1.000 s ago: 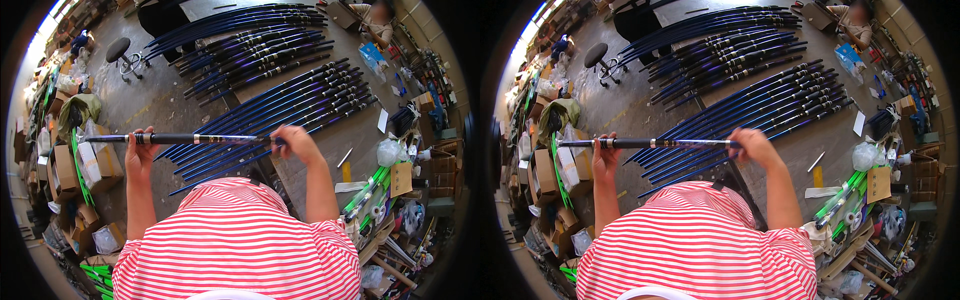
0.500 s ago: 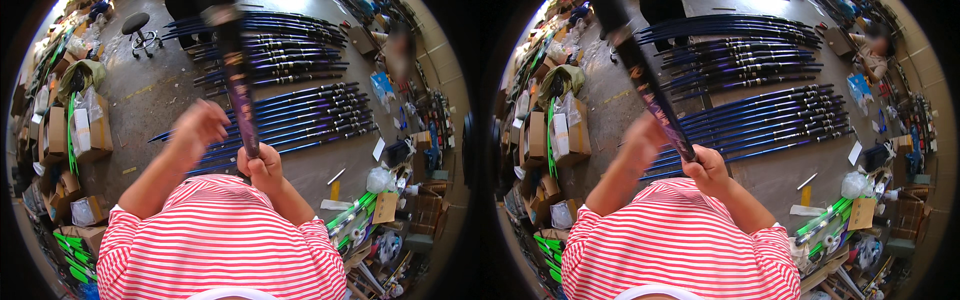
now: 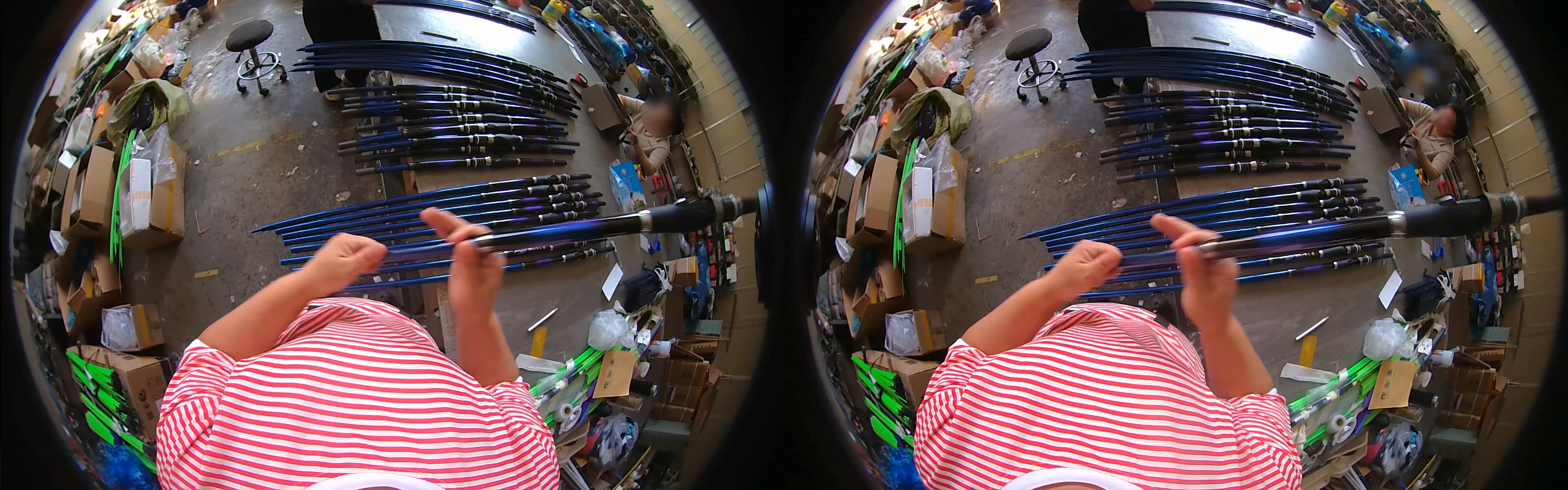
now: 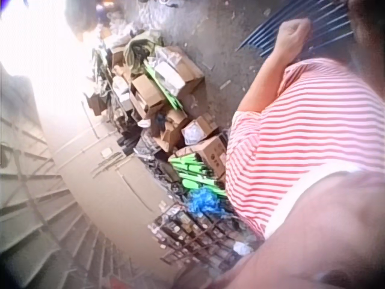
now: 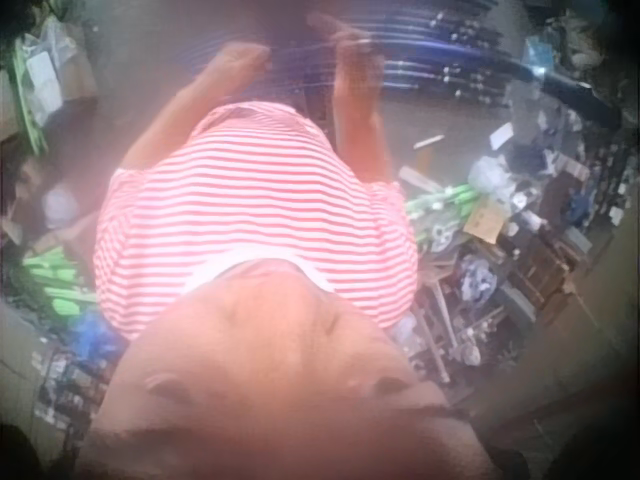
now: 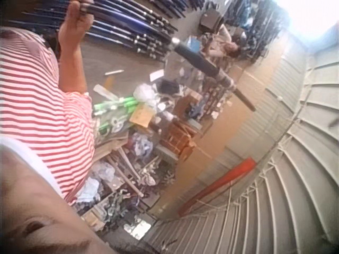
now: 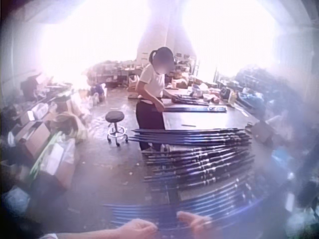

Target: The person picks up blue and black rod sections, aligns them, and fits them together to form longer sections, then places a white rod into a slot on a workbench.

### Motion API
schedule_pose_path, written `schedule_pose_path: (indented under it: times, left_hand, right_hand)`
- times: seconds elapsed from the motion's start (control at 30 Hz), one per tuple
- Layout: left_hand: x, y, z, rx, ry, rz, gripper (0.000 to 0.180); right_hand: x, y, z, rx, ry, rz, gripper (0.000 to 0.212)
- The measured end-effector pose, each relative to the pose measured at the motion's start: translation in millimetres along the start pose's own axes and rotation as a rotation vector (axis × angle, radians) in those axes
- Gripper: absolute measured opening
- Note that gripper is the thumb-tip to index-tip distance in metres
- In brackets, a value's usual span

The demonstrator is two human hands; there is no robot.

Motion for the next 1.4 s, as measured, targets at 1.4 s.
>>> schedule_pose_path:
  times: [1.4]
  left_hand:
    - [-94,53,56,-1.275,0.012,0.028,0.042]
  right_hand:
    - [57,151,-133,0.616,-0.547,-0.426,0.019]
Point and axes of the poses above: each hand's wrist, its own x-axis away from the middle knuckle, its own y-axis out of the back of the hand, z = x × y, the point moved 2 cm from there along -x, towards the middle knuckle, and after that the axes turned 4 degrees about -y, right-handed, at the moved point
